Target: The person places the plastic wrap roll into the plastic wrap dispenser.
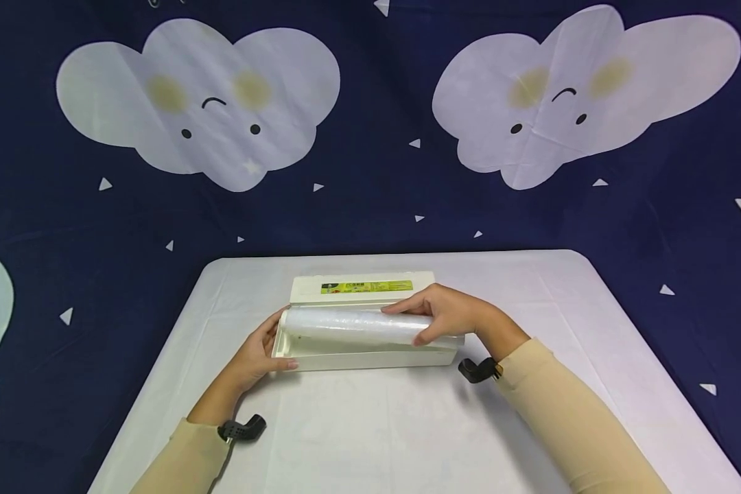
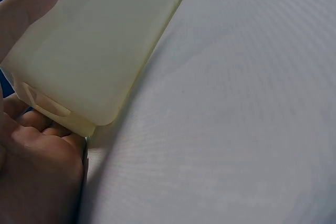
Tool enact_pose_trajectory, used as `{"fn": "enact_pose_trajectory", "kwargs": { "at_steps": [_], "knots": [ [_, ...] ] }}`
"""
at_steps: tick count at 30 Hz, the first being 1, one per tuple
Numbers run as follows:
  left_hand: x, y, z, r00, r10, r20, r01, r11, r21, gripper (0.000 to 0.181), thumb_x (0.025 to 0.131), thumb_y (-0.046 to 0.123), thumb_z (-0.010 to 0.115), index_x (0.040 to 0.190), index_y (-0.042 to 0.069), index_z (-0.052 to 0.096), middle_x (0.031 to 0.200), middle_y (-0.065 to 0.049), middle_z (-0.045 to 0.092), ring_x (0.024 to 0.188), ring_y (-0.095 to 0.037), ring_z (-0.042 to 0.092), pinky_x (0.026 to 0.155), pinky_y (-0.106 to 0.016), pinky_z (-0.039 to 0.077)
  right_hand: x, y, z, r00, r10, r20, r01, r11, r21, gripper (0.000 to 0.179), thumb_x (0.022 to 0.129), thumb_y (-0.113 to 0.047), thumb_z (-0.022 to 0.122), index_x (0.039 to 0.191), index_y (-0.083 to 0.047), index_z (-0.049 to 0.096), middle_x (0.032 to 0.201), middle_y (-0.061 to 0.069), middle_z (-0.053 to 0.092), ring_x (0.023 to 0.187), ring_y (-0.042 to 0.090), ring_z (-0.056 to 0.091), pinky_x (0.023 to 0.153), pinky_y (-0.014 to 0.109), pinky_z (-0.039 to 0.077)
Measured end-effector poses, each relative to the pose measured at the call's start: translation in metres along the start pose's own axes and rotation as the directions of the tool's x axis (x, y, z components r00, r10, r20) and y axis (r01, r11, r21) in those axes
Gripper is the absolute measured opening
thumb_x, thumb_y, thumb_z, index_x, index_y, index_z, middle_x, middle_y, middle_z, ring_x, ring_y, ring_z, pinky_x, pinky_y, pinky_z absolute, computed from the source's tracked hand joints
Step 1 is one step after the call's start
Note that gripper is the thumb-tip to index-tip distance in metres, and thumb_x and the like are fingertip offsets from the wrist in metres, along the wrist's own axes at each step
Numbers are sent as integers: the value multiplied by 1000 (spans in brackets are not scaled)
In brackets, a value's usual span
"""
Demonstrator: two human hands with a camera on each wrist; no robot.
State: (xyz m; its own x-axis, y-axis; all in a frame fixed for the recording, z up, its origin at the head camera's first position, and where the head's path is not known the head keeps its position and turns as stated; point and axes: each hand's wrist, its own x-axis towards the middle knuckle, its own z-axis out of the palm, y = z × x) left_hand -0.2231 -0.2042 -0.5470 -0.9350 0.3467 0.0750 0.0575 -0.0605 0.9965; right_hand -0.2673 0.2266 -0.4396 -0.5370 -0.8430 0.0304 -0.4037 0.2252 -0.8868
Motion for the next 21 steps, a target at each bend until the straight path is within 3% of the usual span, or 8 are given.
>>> {"fn": "enact_pose_trajectory", "kwargs": {
  "at_steps": [7,21],
  "knots": [
    [0,-1,-1,999,20,26,-20,1000,-2,122,63,-13,95,165,6,30,167,-14,32,151,-28,33,117,-28,38,7,-1,1,999,10,47,-10,1000,3,75,76,7,86,146,-9,65,146,2,61,114,24,65,91,33,58],
    [0,-3,-2,999,39,37,-38,999,-14,121,63,-17,92,164,4,30,167,-15,32,146,-24,39,115,-30,42,16,3,6,996,36,87,-38,999,22,72,76,7,85,145,-6,65,143,7,63,115,27,65,98,33,56]
  ]
}}
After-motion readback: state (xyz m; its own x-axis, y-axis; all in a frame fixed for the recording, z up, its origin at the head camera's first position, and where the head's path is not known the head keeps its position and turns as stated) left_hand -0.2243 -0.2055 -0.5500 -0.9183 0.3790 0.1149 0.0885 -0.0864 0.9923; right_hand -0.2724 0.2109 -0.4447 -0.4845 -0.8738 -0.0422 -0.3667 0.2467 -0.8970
